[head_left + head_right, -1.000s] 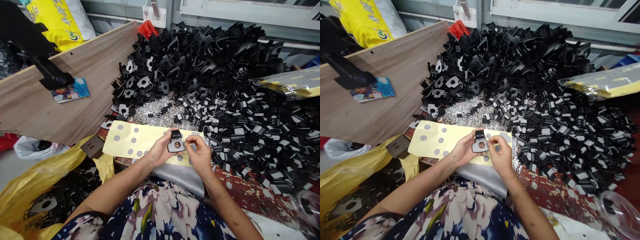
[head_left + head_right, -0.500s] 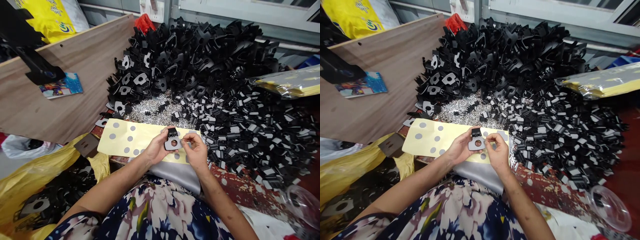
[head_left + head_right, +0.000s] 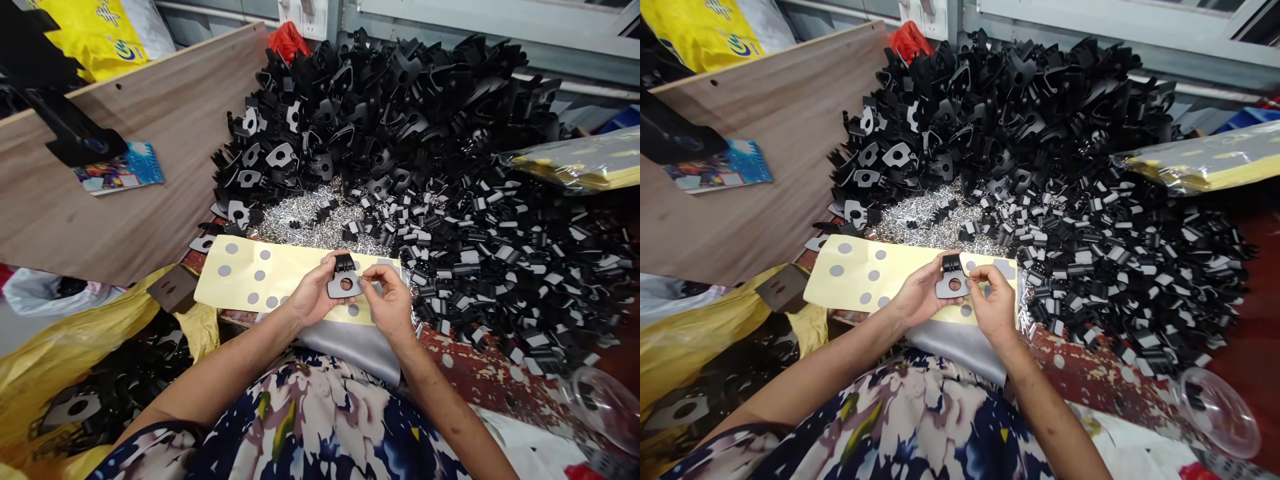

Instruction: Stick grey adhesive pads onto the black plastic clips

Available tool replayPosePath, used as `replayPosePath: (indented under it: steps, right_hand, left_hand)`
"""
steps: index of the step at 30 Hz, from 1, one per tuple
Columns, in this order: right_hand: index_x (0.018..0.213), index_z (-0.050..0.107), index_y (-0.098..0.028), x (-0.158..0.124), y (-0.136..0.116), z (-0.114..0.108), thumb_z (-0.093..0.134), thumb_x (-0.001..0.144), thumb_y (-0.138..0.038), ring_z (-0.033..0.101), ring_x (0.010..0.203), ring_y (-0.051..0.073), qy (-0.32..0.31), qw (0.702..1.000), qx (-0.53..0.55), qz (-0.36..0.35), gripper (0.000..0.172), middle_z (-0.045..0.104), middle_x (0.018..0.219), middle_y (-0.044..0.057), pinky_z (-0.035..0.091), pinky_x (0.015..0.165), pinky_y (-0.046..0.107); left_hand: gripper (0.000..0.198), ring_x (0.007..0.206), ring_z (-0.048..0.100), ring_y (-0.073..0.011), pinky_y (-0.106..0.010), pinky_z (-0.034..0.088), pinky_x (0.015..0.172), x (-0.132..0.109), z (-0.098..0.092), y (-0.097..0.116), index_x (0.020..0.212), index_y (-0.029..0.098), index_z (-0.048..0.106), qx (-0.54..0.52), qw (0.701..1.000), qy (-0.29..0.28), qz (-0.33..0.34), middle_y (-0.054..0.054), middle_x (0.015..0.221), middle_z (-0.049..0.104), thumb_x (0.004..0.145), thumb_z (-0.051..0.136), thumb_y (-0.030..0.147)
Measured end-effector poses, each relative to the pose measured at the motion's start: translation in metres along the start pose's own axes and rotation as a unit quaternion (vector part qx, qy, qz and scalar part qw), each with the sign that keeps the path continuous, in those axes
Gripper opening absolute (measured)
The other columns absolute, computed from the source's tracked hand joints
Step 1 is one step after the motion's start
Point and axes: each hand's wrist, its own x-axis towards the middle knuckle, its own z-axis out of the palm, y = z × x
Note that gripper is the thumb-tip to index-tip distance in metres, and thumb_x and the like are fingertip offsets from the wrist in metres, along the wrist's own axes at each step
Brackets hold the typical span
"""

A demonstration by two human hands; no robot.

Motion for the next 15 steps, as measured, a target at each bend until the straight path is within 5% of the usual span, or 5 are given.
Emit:
replayPosePath:
  steps: [5, 9, 12, 15]
  right_hand:
    - [0.096, 0.065, -0.026, 0.001, -0.002, -0.001, 0.067, 0.093, -0.021, 0.067, 0.09, 0.021, -0.003, 1.0, -0.021, -0.014, 0.006, 0.069, 0.093, 0.002, 0.056, 0.086, 0.037]
    - [0.102, 0.062, -0.025, -0.002, -0.008, 0.002, 0.062, 0.095, -0.017, 0.066, 0.088, 0.021, 0.0, 0.99, -0.108, -0.095, 0.01, 0.067, 0.092, 0.002, 0.057, 0.081, 0.036]
    - [0.122, 0.055, -0.025, -0.006, -0.007, 0.009, 0.059, 0.098, -0.013, 0.066, 0.09, 0.021, 0.018, 0.964, -0.177, -0.199, 0.027, 0.064, 0.099, 0.004, 0.059, 0.082, 0.038]
    - [0.146, 0.041, -0.025, -0.011, -0.006, 0.015, 0.056, 0.099, -0.009, 0.066, 0.091, 0.02, 0.033, 0.933, -0.234, -0.27, 0.051, 0.06, 0.126, 0.013, 0.059, 0.087, 0.04]
  left_hand:
    - [0.043, 0.082, 0.059, -0.0186, -0.038, 0.061, 0.072, -0.001, -0.001, 0.002, 0.13, 0.026, 0.06, -0.001, 1.0, 0.0, -0.002, -0.008, 0.108, 0.061, 0.094, 0.072, 0.046]
    - [0.059, 0.086, 0.063, -0.0187, -0.034, 0.06, 0.073, -0.003, 0.002, -0.002, 0.132, 0.029, 0.055, 0.04, 0.999, -0.004, 0.016, -0.005, 0.112, 0.063, 0.078, 0.078, 0.023]
    - [0.06, 0.089, 0.062, -0.0155, -0.026, 0.054, 0.074, 0.0, 0.004, -0.014, 0.126, 0.029, 0.055, 0.109, 0.987, 0.061, 0.106, 0.0, 0.106, 0.062, 0.073, 0.077, 0.013]
    - [0.048, 0.087, 0.057, -0.0123, -0.022, 0.05, 0.078, 0.005, 0.002, -0.029, 0.118, 0.026, 0.057, 0.162, 0.958, 0.131, 0.197, 0.003, 0.097, 0.059, 0.076, 0.078, 0.014]
